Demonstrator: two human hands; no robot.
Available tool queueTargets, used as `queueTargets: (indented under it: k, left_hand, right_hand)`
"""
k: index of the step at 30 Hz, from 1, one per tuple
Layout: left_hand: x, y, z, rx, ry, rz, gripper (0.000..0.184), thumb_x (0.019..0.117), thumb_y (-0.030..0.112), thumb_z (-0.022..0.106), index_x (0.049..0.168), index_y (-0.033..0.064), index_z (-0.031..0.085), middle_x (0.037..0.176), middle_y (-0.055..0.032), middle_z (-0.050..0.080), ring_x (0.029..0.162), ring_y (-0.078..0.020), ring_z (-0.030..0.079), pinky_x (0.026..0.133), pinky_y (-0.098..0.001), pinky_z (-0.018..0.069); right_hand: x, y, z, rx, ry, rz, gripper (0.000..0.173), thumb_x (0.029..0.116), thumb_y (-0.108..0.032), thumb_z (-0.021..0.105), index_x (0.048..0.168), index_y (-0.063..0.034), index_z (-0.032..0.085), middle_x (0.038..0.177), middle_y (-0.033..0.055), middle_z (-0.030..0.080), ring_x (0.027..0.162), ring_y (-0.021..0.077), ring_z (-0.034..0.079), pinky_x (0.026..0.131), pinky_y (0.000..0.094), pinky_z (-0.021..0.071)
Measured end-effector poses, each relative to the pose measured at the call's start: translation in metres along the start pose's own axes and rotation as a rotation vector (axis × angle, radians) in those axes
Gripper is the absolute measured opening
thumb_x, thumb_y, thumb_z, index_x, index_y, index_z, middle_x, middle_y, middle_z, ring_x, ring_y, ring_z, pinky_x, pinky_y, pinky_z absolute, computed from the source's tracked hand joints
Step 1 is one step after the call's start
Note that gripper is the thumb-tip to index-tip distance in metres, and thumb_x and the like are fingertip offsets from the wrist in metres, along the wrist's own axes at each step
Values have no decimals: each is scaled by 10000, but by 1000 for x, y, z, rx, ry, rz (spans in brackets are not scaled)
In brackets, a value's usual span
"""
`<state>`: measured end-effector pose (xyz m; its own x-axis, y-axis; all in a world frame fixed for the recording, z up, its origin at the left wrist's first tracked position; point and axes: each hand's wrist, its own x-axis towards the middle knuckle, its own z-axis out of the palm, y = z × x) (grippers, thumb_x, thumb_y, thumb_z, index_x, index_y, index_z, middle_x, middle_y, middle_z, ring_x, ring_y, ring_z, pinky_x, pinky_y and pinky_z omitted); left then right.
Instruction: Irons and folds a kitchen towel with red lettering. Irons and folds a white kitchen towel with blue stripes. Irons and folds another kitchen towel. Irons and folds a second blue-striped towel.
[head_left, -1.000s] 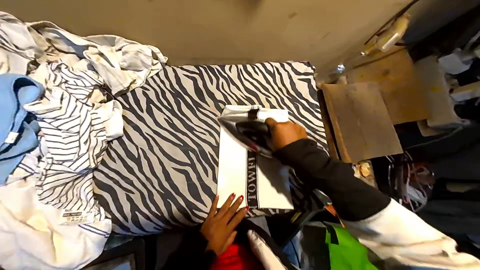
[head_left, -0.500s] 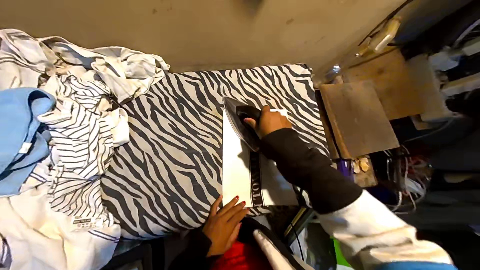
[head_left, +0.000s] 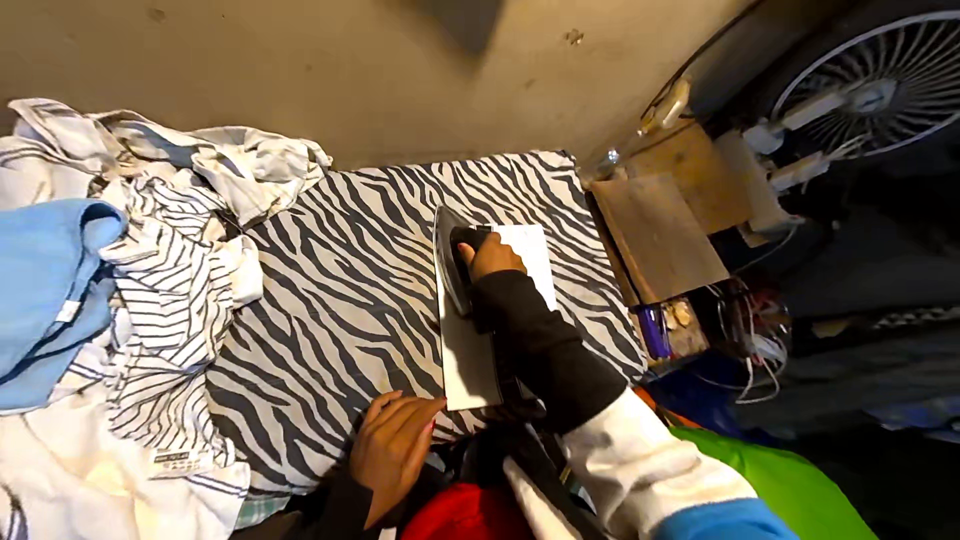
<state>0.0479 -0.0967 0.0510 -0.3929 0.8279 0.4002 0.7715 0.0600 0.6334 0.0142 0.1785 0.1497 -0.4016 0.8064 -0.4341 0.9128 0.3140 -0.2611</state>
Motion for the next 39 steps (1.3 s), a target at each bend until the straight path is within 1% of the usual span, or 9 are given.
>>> queueTargets:
  k: [5,9,12,17,23,30,34,37,39]
  left_hand:
    - [6,6,1,-20,-10,73,315,1034,215,480,1128,132,770,1043,-16,785,1019,-136,728,1030,-359,497]
    - [32,10,1,-51,9,89,303,1022,223,502,1140,133,765,1182,-28,752,1220,-233,646,1051,-420,487]
    - [63,0,-5,7,53,60,327,984,180,515,1181,67,749,1266,-116,715,1275,-350,613,1051,-505,492]
    - [140,-11,26,34,-86,25,356,987,150,543,1275,-2,687,1374,-212,632,1366,-428,523,1115,-538,443]
    - [204,-73,108,281,-406,-63,681,1041,427,508,1605,88,336,1705,-137,203,1587,-350,118,1199,-725,43]
    - [198,-90,114,391,-340,-20,701,1029,505,425,1600,103,356,1705,-110,221,1584,-337,146,1199,-719,50]
    - [196,-89,111,390,-371,-18,689,1038,483,435,1613,118,328,1711,-102,203,1585,-340,138,1185,-740,36]
    - [215,-76,92,323,-390,-40,513,1055,330,505,1494,66,523,1579,-178,452,1498,-425,347,1132,-810,31]
    - [249,-54,75,397,-454,-94,409,1072,288,466,1324,36,667,1313,-221,672,1292,-447,585,1151,-785,118]
  right_hand:
    - [13,-15,-3,10,-19,-68,688,1072,-486,499,1498,47,415,1378,308,597,1284,459,596,1045,619,470]
    - [-17,13,12,-20,-12,-180,644,1071,-468,515,1440,57,463,1240,338,651,1164,507,645,946,660,511]
    - [-42,53,-5,-156,-153,-71,680,1084,-522,437,1514,5,407,1312,288,645,1236,460,628,1016,620,484]
    - [-52,132,-16,-122,-22,182,718,1073,-555,436,1503,21,425,1234,308,676,1191,490,647,993,625,495]
    - [3,121,-29,19,91,171,680,1072,-510,487,1430,67,463,1184,339,669,1133,508,662,924,647,525]
    - [68,93,-61,48,80,149,702,1067,-514,495,1476,54,441,1338,309,623,1256,467,615,1021,623,484]
    - [38,101,-50,80,38,157,688,1079,-478,490,1495,64,408,1325,320,623,1243,471,621,1015,614,491]
    - [-11,122,-25,71,18,174,666,1075,-503,483,1457,41,447,1206,315,676,1132,483,674,925,635,527]
    - [-16,130,-16,72,76,151,657,1067,-513,493,1409,47,491,1145,313,695,1077,495,690,869,643,546]
